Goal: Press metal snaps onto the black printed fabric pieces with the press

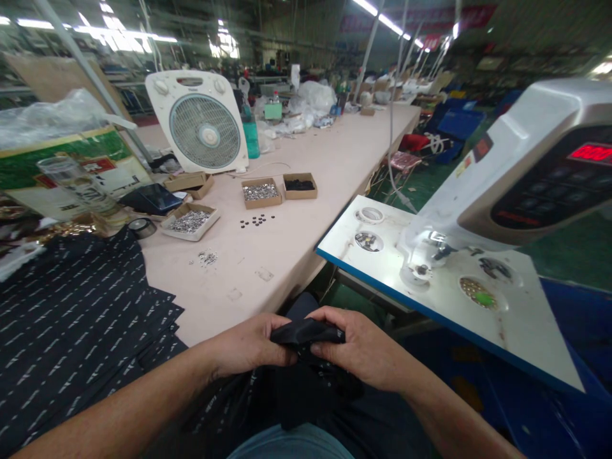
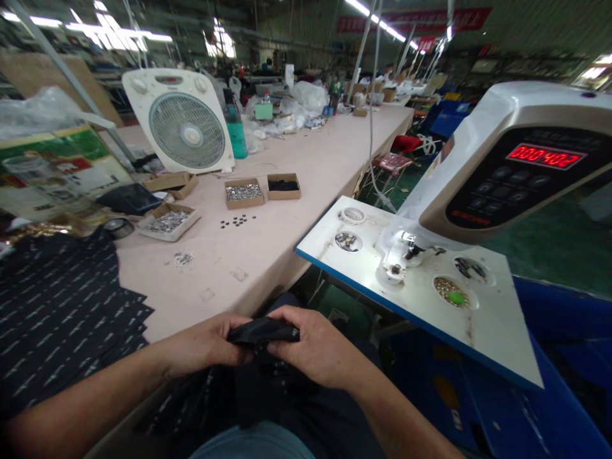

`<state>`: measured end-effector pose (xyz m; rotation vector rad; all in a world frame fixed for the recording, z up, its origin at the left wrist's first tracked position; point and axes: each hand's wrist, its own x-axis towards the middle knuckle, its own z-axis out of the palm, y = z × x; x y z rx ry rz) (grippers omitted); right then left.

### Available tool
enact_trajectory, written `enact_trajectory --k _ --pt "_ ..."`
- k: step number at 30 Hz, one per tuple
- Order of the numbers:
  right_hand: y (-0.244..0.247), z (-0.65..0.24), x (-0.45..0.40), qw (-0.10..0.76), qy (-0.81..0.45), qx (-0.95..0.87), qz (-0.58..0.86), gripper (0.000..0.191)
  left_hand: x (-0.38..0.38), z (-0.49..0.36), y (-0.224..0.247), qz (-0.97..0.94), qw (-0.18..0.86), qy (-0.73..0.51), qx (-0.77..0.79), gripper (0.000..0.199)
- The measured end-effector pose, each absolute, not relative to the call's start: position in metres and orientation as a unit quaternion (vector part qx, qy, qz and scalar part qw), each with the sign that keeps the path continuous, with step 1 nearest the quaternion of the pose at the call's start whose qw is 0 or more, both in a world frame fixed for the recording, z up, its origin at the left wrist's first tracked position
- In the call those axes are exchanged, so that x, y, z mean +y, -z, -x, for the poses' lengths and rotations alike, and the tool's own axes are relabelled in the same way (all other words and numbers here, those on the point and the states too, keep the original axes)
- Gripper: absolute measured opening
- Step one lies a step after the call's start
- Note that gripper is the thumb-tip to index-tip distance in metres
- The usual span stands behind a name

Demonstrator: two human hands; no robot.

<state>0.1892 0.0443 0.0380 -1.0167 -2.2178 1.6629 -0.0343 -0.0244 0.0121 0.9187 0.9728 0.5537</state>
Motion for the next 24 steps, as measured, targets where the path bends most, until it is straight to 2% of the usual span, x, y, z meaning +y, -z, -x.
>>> enact_trajectory --k 2,6,8,12,15,21,22,24 --pt "-0.041 -0.189 0.043 0.094 -0.54 -0.763 0.343 0.034 -0.023 0.032 -0.012 -0.412 0.746 -0.273 0.446 0.029" --pt "-0.042 -0.19 0.034 0.079 -0.469 -0.818 0.322 0.068 -0.022 0.03 -0.011 -0.39 0.752 -0.295 0.443 0.027" --pt "-0.037 -0.191 0.032 0.071 -0.382 -0.863 0.322 0.076 -0.021 0.032 -0.009 -0.379 0.753 -0.3 0.447 0.026" --pt "-0.028 -0.197 0.04 0.094 -0.136 -0.927 0.338 0.065 -0.019 0.037 -0.006 -0.329 0.751 -0.321 0.474 0.023" --pt "-0.028 -0.202 0.047 0.158 -0.024 -0.916 0.367 0.056 -0.02 0.04 -0.006 -0.282 0.757 -0.34 0.482 0.029" --pt "-0.041 -0.202 0.019 0.362 0.043 -0.875 0.319 0.055 -0.022 0.04 -0.01 -0.23 0.78 -0.356 0.46 0.036" --pt "-0.041 -0.201 0.013 0.372 0.036 -0.875 0.306 0.056 -0.023 0.039 -0.01 -0.229 0.784 -0.356 0.453 0.037" --pt "-0.033 -0.199 0.008 0.339 0.012 -0.891 0.302 0.063 -0.024 0.038 -0.009 -0.234 0.786 -0.354 0.449 0.037"
